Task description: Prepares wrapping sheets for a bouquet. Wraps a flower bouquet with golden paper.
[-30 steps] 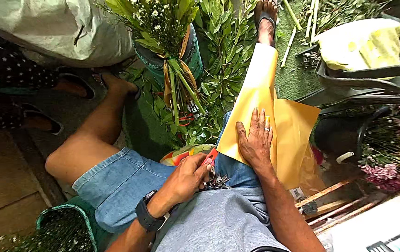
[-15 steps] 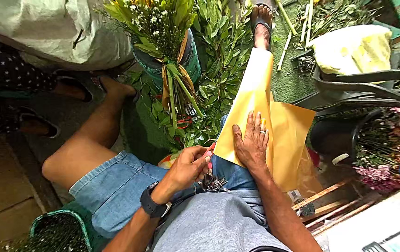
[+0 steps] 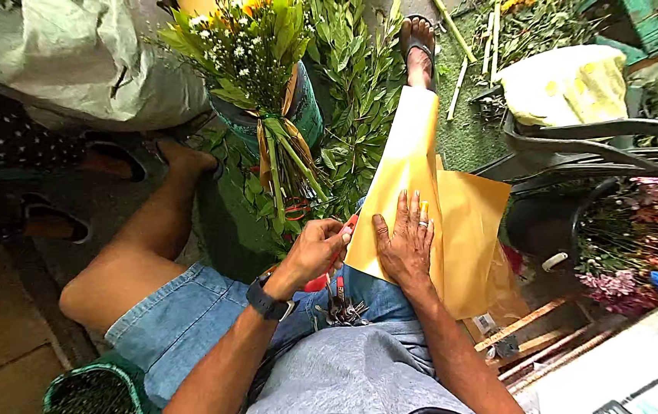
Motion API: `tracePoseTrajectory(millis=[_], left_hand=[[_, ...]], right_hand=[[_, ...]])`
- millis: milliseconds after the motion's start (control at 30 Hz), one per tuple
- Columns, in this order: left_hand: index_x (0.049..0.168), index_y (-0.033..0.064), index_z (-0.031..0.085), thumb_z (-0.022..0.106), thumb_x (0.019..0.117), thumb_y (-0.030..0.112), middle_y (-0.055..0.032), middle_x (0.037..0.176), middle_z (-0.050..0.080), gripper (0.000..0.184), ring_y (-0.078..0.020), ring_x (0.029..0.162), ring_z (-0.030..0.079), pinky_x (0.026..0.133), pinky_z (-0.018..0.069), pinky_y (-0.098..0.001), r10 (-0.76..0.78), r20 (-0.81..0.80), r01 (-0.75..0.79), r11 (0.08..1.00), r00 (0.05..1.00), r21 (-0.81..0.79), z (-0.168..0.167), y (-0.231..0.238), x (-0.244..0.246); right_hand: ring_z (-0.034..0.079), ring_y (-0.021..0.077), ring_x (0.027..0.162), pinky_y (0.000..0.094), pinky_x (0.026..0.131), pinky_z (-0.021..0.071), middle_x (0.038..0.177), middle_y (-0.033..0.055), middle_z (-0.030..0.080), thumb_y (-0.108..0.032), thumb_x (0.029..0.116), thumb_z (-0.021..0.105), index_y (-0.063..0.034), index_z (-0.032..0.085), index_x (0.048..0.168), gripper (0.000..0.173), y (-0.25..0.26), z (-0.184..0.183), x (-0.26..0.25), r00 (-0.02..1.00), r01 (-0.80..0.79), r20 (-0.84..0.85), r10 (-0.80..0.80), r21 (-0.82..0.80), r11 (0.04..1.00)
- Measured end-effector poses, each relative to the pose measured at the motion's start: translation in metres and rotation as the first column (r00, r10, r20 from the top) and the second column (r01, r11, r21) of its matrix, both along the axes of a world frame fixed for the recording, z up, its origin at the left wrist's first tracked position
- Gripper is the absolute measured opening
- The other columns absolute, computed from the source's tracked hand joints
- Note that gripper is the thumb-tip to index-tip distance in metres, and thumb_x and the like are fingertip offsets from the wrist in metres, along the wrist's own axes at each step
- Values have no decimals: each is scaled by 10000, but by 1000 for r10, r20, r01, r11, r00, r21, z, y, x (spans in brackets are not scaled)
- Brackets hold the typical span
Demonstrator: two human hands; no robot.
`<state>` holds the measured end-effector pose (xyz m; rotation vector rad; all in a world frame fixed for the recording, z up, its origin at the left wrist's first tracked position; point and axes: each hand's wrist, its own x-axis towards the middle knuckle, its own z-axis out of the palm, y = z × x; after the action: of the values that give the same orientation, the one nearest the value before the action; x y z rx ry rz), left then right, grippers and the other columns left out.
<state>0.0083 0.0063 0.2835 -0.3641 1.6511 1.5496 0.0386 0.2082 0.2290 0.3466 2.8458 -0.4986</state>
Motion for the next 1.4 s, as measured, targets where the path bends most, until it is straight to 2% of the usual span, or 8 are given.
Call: tracePoseTrajectory(millis=[500,667,800,967,1067,1133,1267,1400], left_hand=[[1197,23,629,557,1061,239,-125,736,668,265,-161,480,601,451,529,-286,5,-38,-6,999,999,-39,-45,49,-113],[1224,112,628,654,986,412,-127,961,682,385,-208,710,639,588,535,-366,-106,-12,106,994,994,-40,-58,51,-125],[1165,69,661,677,971,225,-114,882,692,249,-166,640,635,549,536,-315,-91,17,91,996,996,23,-58,53,-123],[1113,55,655,656,983,204,-83,797,669,198,-119,565,590,492,491,-266,-46,39,45,998,998,37,-49,56,-119],[1101,55,661,669,970,186,-84,793,667,186,-124,569,593,497,494,-270,-28,25,27,999,999,26,-45,58,-120],[1092,47,657,670,969,170,-88,788,670,174,-127,569,603,498,507,-270,-10,19,9,999,1000,40,-34,54,-118],[1150,3,639,629,994,112,-120,850,691,191,-163,642,655,570,571,-307,-4,91,-9,989,996,149,11,33,-96],[1108,-26,651,641,973,60,-109,865,714,160,-181,706,696,657,610,-352,-38,116,14,980,992,198,16,15,-34]], right_hand=[[188,345,1572,617,1258,92,1718,119,161,-741,1003,196,-181,219,1657,861,-3,4,-1,1000,-12,-5,12,50,999],[218,352,1564,625,1258,105,1708,128,195,-742,1001,209,-163,248,1649,870,-6,6,0,1000,-4,-26,5,52,999],[178,328,1577,607,1273,89,1711,129,183,-730,997,316,-130,258,1643,884,6,17,-3,1000,23,-16,-26,-190,981],[411,285,1465,506,1194,362,1592,166,412,-528,1037,498,-71,330,1596,741,102,-3,-13,864,500,243,-441,-517,695],[715,200,999,402,850,607,1114,112,728,-445,1044,552,-78,621,1306,456,135,-29,-6,637,742,593,-492,-645,184],[739,235,885,413,786,635,992,153,737,-315,1058,565,-2,620,1220,358,137,-5,-1,650,692,598,-468,-721,40],[743,198,816,374,733,648,945,123,746,-177,975,655,14,628,1214,307,144,83,31,785,535,357,-506,-804,261],[742,227,779,440,728,642,894,84,754,-274,813,818,-50,623,1301,571,182,147,89,885,461,336,-322,-540,705]])
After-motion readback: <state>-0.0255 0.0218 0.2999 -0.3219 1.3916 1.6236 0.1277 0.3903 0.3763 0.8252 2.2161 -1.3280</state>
